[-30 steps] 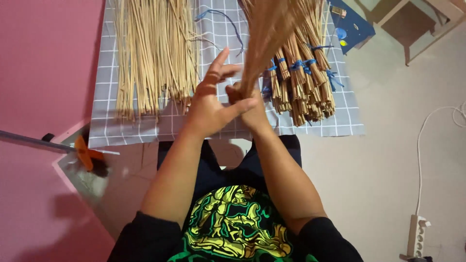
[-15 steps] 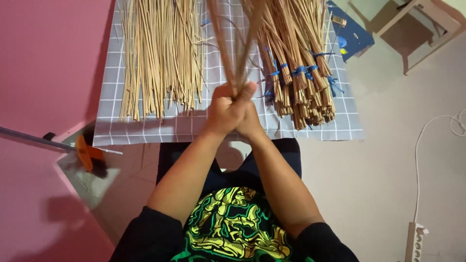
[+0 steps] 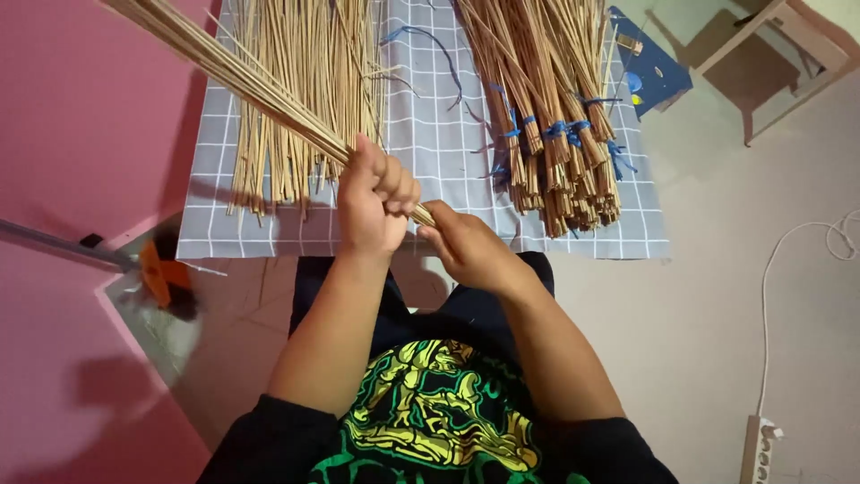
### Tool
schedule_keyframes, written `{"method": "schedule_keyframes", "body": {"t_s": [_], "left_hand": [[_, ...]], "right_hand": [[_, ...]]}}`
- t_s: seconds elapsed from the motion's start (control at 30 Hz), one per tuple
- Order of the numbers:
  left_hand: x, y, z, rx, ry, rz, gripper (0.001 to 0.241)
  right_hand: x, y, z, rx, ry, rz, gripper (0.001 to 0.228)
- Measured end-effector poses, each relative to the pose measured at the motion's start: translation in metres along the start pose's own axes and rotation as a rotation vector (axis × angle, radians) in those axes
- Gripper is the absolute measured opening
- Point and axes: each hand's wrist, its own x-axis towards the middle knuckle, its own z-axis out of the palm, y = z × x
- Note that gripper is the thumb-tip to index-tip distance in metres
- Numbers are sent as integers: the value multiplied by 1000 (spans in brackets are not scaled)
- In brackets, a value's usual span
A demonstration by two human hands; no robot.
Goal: Bundling thin wooden sticks together and tying them with string on a table.
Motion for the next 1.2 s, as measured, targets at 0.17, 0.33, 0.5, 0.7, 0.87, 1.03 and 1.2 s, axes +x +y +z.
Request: {"method": "schedule_keyframes", "body": {"t_s": [0.17,0.33,0.5,0.7,0.87,1.03,1.2], "left_hand": [[-47,12,10,634,72,401,61],[-59,17,22,1844,-597,1100,39],[-26,32,20,2194,-766,413,45],[-1,45,25,1975,-793,-369,47],[8,67,49,1883,-775,-299,29],[14,47,24,2060,-800,-125,22],[45,37,3,2069,-807,-200,30]], "right_hand": [[-6,14,-21,-134,-7,66,28],[0,-2,-29,-522,8,-341,26],[12,-47,-65,-751,-209,-411,4],[53,-52,-89,-352,-630,-144,25],[107,-34,-112,-284,-862,52,38],[130,-5,-103,-161,-966,171,38],[145,-18,-125,-68,-849,183,35]]}}
